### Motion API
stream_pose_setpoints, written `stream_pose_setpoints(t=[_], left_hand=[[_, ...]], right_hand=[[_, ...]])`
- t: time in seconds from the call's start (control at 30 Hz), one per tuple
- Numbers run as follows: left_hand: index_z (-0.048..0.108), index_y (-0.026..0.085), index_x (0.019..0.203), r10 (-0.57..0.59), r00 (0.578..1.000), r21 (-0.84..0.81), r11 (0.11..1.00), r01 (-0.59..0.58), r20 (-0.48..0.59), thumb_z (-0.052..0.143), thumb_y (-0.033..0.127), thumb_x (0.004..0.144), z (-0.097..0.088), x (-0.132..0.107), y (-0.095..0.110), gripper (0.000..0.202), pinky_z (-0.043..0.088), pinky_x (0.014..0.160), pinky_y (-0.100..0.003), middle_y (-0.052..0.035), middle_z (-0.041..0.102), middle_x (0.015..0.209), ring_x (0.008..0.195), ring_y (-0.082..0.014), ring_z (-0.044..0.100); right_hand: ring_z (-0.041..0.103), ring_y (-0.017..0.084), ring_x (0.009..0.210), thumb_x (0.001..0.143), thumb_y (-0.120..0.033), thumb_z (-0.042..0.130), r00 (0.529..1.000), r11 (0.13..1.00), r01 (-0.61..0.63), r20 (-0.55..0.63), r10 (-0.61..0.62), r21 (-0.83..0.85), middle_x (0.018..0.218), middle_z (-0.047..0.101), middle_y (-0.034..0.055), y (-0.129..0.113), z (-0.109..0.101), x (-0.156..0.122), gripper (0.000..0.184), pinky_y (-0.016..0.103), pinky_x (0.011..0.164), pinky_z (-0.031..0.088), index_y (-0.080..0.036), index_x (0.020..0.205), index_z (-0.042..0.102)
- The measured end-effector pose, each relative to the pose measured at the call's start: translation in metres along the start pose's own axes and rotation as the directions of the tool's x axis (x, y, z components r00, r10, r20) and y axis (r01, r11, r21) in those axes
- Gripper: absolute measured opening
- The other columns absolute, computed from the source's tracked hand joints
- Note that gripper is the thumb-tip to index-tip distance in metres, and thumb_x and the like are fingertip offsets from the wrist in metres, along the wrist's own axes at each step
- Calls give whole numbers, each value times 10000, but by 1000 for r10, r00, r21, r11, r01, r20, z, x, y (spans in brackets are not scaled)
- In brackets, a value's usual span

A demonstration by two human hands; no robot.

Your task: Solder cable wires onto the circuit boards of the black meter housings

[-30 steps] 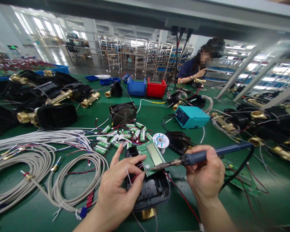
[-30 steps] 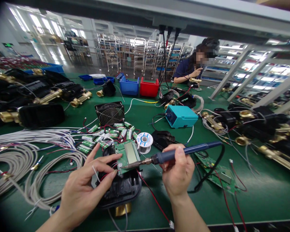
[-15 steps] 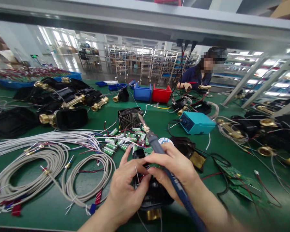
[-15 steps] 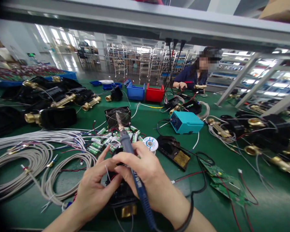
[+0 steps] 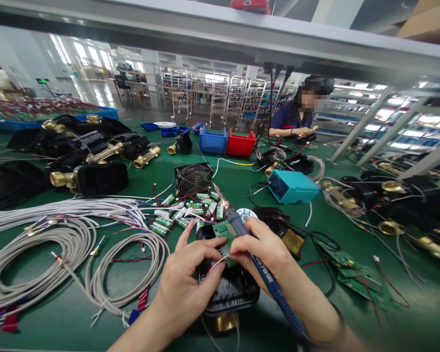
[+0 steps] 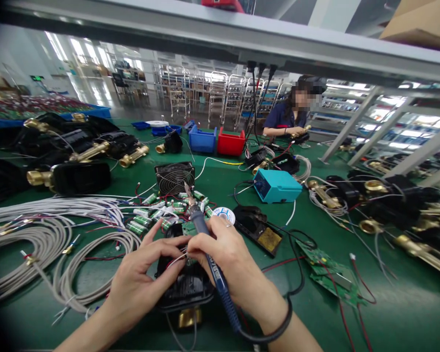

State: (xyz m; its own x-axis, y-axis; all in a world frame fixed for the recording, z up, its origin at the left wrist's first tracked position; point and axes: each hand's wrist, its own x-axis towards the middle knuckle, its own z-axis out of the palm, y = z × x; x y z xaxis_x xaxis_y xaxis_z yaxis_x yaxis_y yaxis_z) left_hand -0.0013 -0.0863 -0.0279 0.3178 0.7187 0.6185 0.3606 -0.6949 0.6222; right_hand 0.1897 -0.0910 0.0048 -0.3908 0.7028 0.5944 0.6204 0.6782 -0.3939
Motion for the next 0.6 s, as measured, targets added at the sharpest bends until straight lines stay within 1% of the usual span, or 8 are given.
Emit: stream_pose_setpoints(t=[0.07, 0.13, 0.27, 0.37, 0.47, 0.6], left_hand=[[640, 244, 915, -9, 1000, -16, 1000, 9, 1, 663, 119, 850, -1, 0, -1, 143, 141, 1263, -605, -10, 818, 994, 973, -215, 774], [647, 248, 910, -32, 999, -35, 999, 32, -8, 664, 141, 868, -1, -1, -2, 116, 156, 1253, -621, -17, 818, 1017, 969, -223, 777], [667, 254, 851, -73, 997, -47, 996, 71, -29, 633, 142, 888, 0, -1, -2, 123, 175, 1217, -683, 6, 826, 951, 935, -243, 786], [673, 258, 845, -81, 996, -39, 996, 80, -45, 640, 144, 877, 1, -1, 0, 123, 237, 1191, -702, 16, 826, 945, 925, -255, 788], [663, 261, 838, -75, 996, -37, 997, 73, -52, 634, 150, 879, 0, 0, 1, 122, 317, 1154, -710, 19, 825, 956, 918, -264, 789], [663, 272, 841, -74, 996, -36, 997, 72, -54, 632, 157, 882, 0, 1, 1, 126, 341, 1116, -746, 29, 824, 953, 921, -281, 788]], right_hand=[[528, 173, 799, 957, -162, 577, 1000, 1000, -8, -10, 8, -19, 868, 538, 26, 3, 1, -5, 131, 281, 687, 429, -224, 863, 643], [513, 178, 786, 963, -185, 579, 1000, 999, 10, -30, -11, -44, 836, 519, 22, 5, 3, -7, 129, 280, 680, 417, -227, 870, 659], [472, 178, 753, 970, -232, 584, 997, 997, 32, -61, -36, -65, 798, 475, 16, 5, 6, -7, 137, 276, 667, 384, -226, 869, 676], [461, 189, 780, 973, -254, 580, 998, 995, 21, -61, -27, -102, 825, 477, 27, 5, 5, -7, 130, 293, 695, 379, -214, 890, 672], [457, 202, 810, 979, -269, 562, 998, 990, 17, -59, -25, -139, 845, 468, 35, 4, 4, -9, 154, 318, 729, 379, -204, 873, 655], [468, 207, 825, 976, -234, 542, 999, 993, 16, -40, -21, -115, 854, 471, 35, 3, 4, -9, 141, 334, 748, 396, -210, 867, 628]])
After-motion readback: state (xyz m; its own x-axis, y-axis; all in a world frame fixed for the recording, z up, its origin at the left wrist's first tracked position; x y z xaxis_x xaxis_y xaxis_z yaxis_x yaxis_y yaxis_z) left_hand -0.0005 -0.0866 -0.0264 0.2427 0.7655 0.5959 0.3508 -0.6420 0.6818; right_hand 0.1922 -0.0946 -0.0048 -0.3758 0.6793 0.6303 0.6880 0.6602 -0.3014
